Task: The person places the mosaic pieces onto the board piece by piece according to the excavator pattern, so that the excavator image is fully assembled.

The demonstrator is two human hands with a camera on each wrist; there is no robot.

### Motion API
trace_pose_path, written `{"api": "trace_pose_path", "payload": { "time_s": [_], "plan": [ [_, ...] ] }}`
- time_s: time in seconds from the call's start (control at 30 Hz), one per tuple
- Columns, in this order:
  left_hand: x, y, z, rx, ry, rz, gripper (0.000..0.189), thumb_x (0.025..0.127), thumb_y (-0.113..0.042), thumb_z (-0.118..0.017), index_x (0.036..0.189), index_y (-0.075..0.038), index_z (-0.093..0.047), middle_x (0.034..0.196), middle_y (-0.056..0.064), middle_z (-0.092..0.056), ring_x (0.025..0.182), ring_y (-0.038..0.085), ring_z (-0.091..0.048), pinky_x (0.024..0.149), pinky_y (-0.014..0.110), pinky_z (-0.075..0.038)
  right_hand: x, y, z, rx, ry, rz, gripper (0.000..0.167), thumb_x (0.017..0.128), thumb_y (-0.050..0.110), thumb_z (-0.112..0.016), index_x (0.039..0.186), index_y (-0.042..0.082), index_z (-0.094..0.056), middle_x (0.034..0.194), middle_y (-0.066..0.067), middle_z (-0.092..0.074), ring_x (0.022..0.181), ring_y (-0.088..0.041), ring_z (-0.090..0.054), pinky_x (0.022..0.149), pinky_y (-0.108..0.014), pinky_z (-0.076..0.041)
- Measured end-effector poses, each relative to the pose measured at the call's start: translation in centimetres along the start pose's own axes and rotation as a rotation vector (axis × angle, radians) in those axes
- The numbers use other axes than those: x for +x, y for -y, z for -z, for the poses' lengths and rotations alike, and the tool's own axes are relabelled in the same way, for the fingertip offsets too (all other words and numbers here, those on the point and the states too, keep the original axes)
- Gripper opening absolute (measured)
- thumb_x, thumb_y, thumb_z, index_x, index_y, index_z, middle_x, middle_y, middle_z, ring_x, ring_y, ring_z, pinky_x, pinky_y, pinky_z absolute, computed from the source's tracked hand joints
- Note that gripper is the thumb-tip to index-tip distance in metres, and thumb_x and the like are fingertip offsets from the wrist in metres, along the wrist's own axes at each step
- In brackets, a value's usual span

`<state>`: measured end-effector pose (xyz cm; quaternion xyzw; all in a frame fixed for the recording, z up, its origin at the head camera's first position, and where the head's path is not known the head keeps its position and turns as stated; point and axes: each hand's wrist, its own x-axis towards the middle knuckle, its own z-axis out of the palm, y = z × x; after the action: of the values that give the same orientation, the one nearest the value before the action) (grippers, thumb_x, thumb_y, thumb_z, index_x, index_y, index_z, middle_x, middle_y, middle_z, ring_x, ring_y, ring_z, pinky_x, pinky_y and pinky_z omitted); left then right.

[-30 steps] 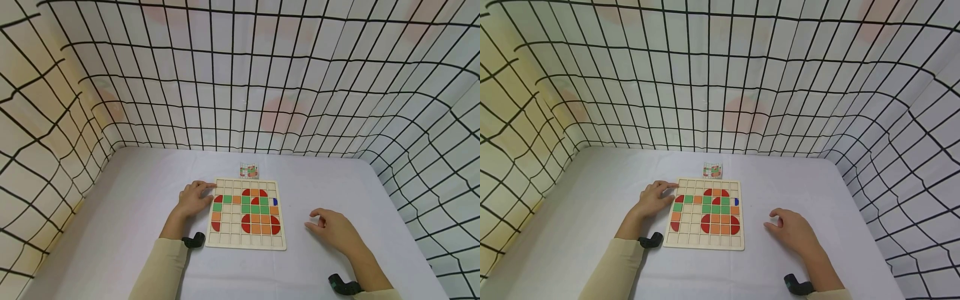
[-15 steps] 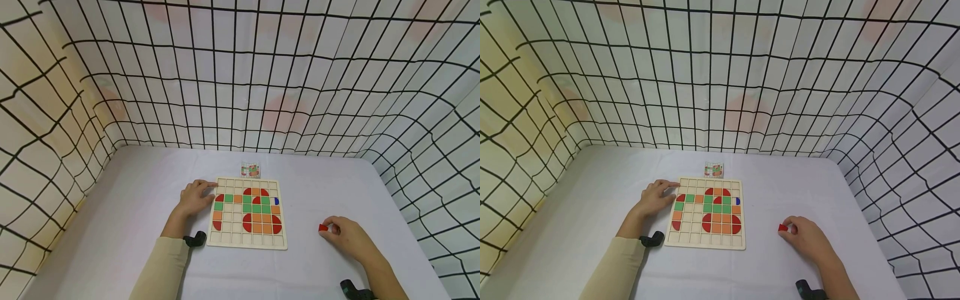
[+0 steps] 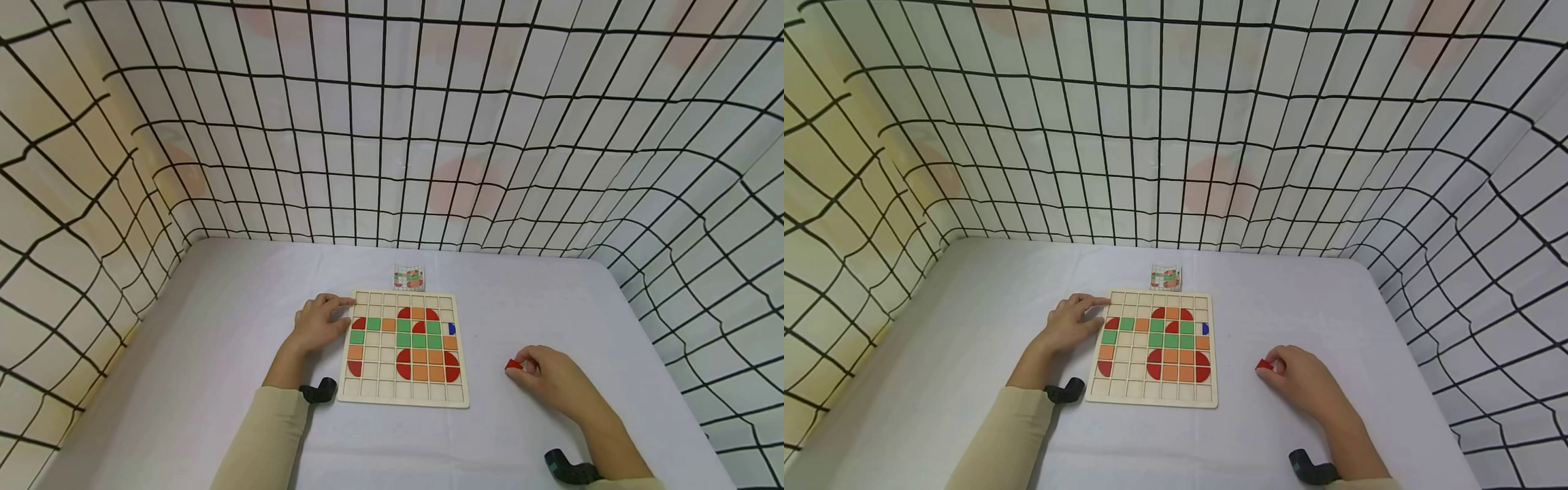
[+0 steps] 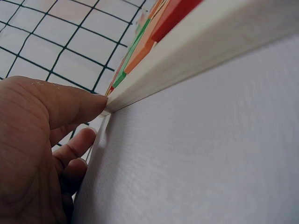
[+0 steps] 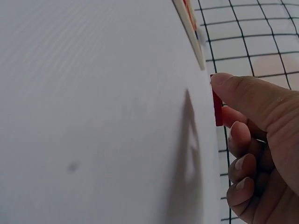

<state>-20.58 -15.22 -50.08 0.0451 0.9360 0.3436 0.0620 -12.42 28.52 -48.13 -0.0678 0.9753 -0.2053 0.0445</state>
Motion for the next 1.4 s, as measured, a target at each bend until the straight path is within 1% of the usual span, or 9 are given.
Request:
{"api": "trace_pose_path", "payload": {
  "time_s": [0.13,0.3,0.47,0.63,0.8,0.93,1.03,1.2,1.4],
  "plan": [
    [0.0,0.0,-0.1,0.003,0.006,0.000,0.044,0.096,-0.027,-0.063,0.140,-0.023,-0.063,0.147,0.013,-0.051,0.133,0.037,-0.044,0.108,0.059,-0.029,0.6,2.0,0.0,0.007,0.024,-0.004,0.018,0.086,0.027,-0.082,0.094,0.016,-0.070,0.073,0.004,-0.051,0.071,-0.013,-0.046,0.058,-0.024,-0.038],
    [0.0,0.0,-0.1,0.004,0.012,0.001,0.044,0.096,-0.027,-0.063,0.140,-0.023,-0.063,0.147,0.013,-0.051,0.132,0.037,-0.044,0.108,0.059,-0.029,1.5,4.2,-0.4,0.002,0.040,0.055,0.020,0.085,0.029,-0.083,0.093,0.017,-0.069,0.073,0.005,-0.050,0.071,-0.011,-0.047,0.060,-0.024,-0.038],
    [0.0,-0.1,-0.1,0.002,0.008,-0.005,0.044,0.096,-0.027,-0.063,0.140,-0.023,-0.063,0.146,0.013,-0.051,0.131,0.037,-0.044,0.108,0.059,-0.029,2.4,6.9,-1.2,0.020,0.079,0.105,0.021,0.086,0.032,-0.082,0.095,0.019,-0.069,0.073,0.007,-0.049,0.071,-0.009,-0.047,0.062,-0.023,-0.039],
    [0.0,-0.1,0.0,0.000,0.008,-0.007,0.044,0.096,-0.027,-0.063,0.140,-0.022,-0.063,0.146,0.013,-0.051,0.131,0.037,-0.044,0.108,0.059,-0.029,3.2,9.8,-2.4,0.025,0.127,0.190,0.022,0.086,0.034,-0.082,0.091,0.019,-0.066,0.069,0.008,-0.047,0.068,-0.007,-0.046,0.060,-0.022,-0.037],
    [0.1,0.0,-0.1,-0.001,0.004,0.002,0.044,0.096,-0.027,-0.063,0.140,-0.023,-0.063,0.146,0.013,-0.051,0.132,0.037,-0.044,0.109,0.059,-0.029,3.8,12.5,-4.5,0.004,0.173,0.303,0.023,0.088,0.040,-0.079,0.088,0.022,-0.064,0.064,0.011,-0.045,0.064,-0.004,-0.045,0.059,-0.022,-0.037],
    [0.1,0.1,-0.1,0.001,0.006,0.008,0.044,0.096,-0.027,-0.063,0.139,-0.024,-0.063,0.146,0.012,-0.052,0.132,0.036,-0.044,0.109,0.058,-0.029,4.1,14.6,-6.0,0.005,0.215,0.393,0.023,0.091,0.043,-0.075,0.092,0.022,-0.067,0.063,0.013,-0.047,0.062,-0.002,-0.045,0.058,-0.021,-0.038],
    [0.1,0.2,-0.1,0.000,0.005,0.007,0.043,0.096,-0.027,-0.063,0.139,-0.024,-0.064,0.145,0.012,-0.052,0.132,0.036,-0.044,0.108,0.058,-0.029,4.4,16.3,-6.6,-0.003,0.227,0.435,0.024,0.091,0.044,-0.074,0.098,0.021,-0.070,0.064,0.014,-0.048,0.063,-0.002,-0.047,0.059,-0.020,-0.039],
    [0.1,0.2,0.0,-0.008,0.007,0.004,0.043,0.097,-0.028,-0.063,0.139,-0.025,-0.064,0.146,0.012,-0.052,0.132,0.036,-0.044,0.108,0.059,-0.029,5.0,18.5,-7.2,-0.055,0.222,0.474,0.025,0.091,0.043,-0.075,0.100,0.020,-0.073,0.066,0.014,-0.049,0.065,-0.003,-0.048,0.059,-0.021,-0.039],
    [0.1,0.2,0.1,-0.012,0.009,-0.008,0.042,0.097,-0.028,-0.063,0.139,-0.024,-0.063,0.146,0.012,-0.052,0.131,0.036,-0.044,0.109,0.059,-0.028,5.6,19.5,-7.7,-0.095,0.227,0.478,0.026,0.093,0.044,-0.073,0.105,0.020,-0.073,0.069,0.015,-0.053,0.068,-0.004,-0.050,0.063,-0.021,-0.042]
  ]
}}
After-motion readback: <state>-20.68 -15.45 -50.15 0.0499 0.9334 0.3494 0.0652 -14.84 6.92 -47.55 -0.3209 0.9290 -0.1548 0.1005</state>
